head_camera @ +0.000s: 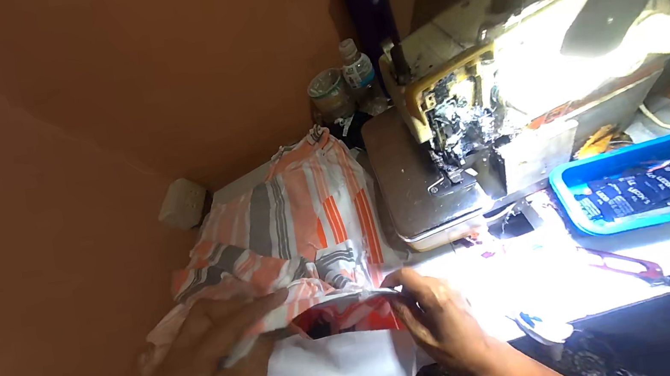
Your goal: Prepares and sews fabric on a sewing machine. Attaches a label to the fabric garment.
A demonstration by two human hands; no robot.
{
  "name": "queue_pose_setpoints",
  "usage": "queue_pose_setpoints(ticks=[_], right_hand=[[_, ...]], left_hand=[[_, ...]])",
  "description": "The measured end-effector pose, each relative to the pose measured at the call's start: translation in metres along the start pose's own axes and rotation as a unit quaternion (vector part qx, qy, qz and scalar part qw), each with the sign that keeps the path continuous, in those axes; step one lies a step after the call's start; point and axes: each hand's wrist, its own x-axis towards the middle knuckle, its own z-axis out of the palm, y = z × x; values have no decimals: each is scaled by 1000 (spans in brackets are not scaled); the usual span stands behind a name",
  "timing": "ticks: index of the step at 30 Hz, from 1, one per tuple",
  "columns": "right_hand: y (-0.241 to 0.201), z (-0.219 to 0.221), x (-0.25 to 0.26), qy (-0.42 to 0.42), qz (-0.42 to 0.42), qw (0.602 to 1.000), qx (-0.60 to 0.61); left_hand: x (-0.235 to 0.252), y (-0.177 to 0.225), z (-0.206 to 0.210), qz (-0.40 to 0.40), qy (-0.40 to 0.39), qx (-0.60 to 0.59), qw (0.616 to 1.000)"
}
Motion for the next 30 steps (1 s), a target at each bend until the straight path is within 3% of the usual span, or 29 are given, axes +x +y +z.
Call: queue_pose_setpoints(ticks=[3, 8, 12, 17, 20, 24, 30], right_hand=[[5, -12, 1, 6, -10, 1000, -17], [18, -33, 10, -13, 76, 979, 188], [34, -50, -5, 41, 157, 939, 302], [27, -98, -29, 56, 190, 946, 256], [10, -109, -34, 46, 262, 922, 282], [10, -110, -28, 74, 256, 910, 319], [24, -102, -13, 109, 164, 924, 328]], left_hand=[[28, -12, 25, -7, 29, -47, 998], [75, -23, 88, -90, 44, -105, 989], [89, -14, 135, -98, 7, -115, 989], [88, 8, 169, -160, -55, -99, 981], [92, 21, 171, -203, -104, -70, 971], [103, 33, 173, -245, -134, -49, 959], [114, 28, 188, -259, -97, -43, 960]])
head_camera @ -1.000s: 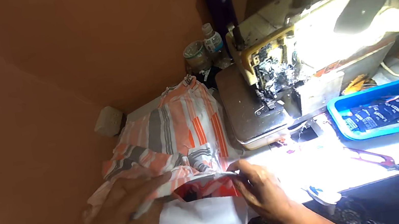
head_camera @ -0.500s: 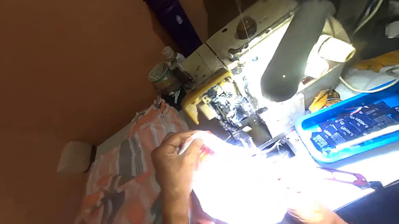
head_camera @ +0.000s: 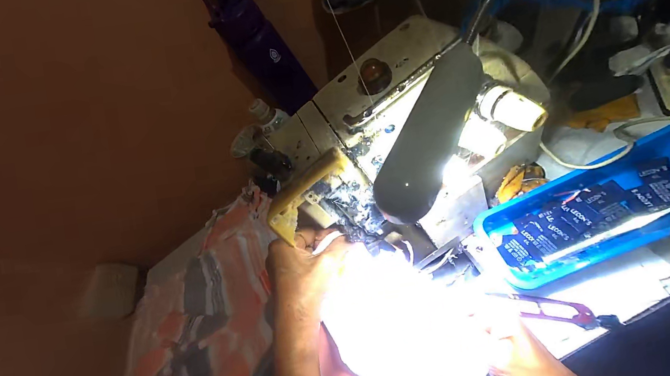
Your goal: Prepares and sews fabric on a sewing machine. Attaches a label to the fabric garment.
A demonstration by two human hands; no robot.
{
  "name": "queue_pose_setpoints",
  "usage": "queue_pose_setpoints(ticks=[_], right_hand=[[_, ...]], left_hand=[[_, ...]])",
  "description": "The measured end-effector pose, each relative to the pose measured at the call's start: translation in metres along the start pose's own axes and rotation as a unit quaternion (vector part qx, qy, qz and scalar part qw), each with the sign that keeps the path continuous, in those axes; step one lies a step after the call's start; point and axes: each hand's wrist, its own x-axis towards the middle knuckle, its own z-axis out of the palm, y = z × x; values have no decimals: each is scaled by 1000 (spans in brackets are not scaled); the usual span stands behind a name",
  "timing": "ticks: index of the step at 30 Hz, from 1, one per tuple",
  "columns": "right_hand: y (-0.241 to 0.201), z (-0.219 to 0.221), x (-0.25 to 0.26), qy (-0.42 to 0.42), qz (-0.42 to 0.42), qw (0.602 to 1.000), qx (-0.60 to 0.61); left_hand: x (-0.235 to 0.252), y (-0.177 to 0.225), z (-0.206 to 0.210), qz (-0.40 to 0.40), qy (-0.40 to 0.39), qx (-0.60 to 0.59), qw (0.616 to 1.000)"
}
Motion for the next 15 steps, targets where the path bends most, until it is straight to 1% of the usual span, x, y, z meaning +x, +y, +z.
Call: queue_pose_setpoints(ticks=[4, 8, 10, 15], right_hand=[[5, 5, 6, 6, -11, 1000, -21], [9, 10, 8, 14, 3, 997, -75], [8, 10, 9, 18, -4, 995, -100], [5, 8, 9, 14, -11, 990, -137]], left_hand=[[4, 0, 3, 0, 26, 49, 998], [7, 2, 6, 12, 33, 24, 999], [8, 1, 9, 9, 42, 27, 999], [5, 0, 11, 14, 45, 83, 995]])
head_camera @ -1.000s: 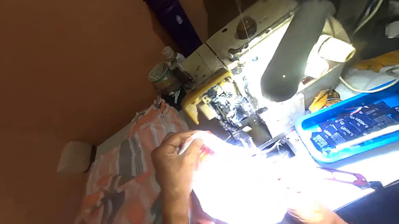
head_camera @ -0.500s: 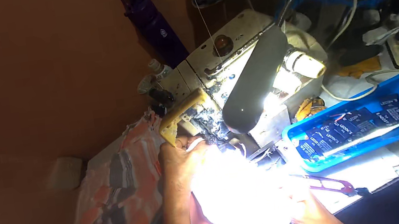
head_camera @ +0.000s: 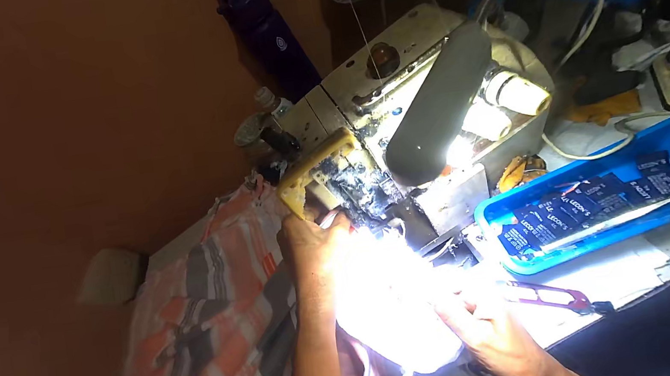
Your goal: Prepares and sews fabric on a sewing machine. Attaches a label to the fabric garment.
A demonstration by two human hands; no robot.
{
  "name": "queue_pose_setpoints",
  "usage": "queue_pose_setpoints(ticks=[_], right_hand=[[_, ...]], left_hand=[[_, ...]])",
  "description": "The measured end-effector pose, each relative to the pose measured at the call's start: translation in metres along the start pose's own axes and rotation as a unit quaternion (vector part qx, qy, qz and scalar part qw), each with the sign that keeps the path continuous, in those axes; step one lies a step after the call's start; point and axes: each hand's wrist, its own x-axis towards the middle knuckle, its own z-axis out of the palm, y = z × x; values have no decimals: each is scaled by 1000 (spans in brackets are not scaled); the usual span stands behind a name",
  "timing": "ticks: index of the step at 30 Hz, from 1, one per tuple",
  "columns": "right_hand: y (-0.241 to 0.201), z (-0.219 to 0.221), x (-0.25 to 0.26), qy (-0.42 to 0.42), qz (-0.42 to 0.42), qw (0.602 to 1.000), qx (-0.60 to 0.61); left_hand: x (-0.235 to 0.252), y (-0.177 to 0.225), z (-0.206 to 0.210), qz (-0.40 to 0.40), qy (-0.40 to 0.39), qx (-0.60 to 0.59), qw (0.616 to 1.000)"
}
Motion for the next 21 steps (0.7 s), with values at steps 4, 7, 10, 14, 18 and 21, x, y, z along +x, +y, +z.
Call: queue_pose_setpoints(ticks=[4, 7, 10, 14, 18, 21], right_hand=[[-1, 3, 0, 9, 20, 1000, 13], [-2, 7, 4, 10, 14, 1000, 24], [-1, 10, 1, 9, 20, 1000, -4], [-5, 18, -15, 1, 42, 997, -61], [-10, 23, -28, 49, 36, 997, -45], [-14, 22, -30, 65, 29, 997, -8]], left_hand=[[2, 1, 1, -15, -9, 17, 1000], [9, 1, 4, -11, -11, 4, 1000], [16, -7, 10, -9, -5, -6, 1000], [7, -9, 6, 32, 2, 17, 999], [2, -13, 6, 60, 22, 11, 998], [3, -12, 6, 67, 26, 21, 997]])
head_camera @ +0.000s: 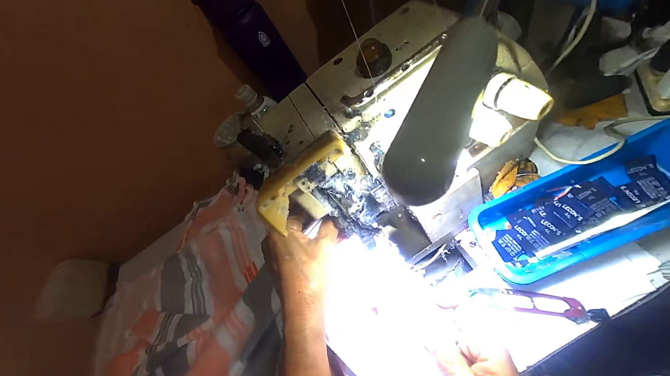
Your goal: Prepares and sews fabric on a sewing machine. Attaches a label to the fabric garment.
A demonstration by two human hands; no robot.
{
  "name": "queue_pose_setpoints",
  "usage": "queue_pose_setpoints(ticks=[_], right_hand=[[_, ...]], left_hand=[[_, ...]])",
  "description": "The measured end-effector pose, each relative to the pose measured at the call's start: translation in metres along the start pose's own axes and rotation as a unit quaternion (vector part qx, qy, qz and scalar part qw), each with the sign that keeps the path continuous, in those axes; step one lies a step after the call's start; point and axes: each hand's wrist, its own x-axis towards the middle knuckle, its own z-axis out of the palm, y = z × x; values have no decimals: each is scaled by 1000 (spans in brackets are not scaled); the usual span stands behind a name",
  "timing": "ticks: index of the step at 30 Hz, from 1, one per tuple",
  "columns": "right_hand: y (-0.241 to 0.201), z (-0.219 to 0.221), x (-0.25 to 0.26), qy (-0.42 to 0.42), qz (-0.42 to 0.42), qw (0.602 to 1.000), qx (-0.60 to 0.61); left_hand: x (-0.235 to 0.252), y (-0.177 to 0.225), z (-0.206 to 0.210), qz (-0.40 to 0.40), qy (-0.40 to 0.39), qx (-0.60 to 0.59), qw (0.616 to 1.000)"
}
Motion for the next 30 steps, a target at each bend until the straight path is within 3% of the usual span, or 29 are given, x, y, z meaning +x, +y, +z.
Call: queue_pose_setpoints(ticks=[5, 9, 11, 13, 15, 18, 22, 24, 26, 28, 30], right_hand=[[10, 10, 19, 4, -77, 997, 32], [9, 14, 26, 7, -63, 998, 29], [7, 10, 24, 5, -42, 999, 26], [5, 7, 25, -11, -45, 998, 38], [3, 5, 30, -21, -53, 996, 61], [-3, 2, 37, -41, -32, 992, 115], [-10, -4, 41, -61, 22, 990, 122], [-8, -8, 44, -64, 7, 996, 67], [-8, -13, 43, -40, -62, 991, -109], [-19, -18, 37, -23, -178, 939, -294], [-38, -24, 28, -82, -257, 900, -344]], left_hand=[[13, -9, 5, 1, -9, -34, 999], [18, -11, -1, 6, 5, -36, 999], [0, -17, -10, 56, 57, -34, 996], [-28, -34, -26, 165, 98, -52, 980], [-57, -51, -40, 248, 57, -108, 961], [-84, -67, -42, 296, -52, -121, 946], [-78, -64, -35, 286, 8, -118, 951], [-73, -55, -39, 274, 17, -86, 958], [-76, -36, -54, 315, 1, -21, 949], [-94, -1, -84, 394, -64, 41, 916], [-118, 41, -109, 452, -152, 62, 877]])
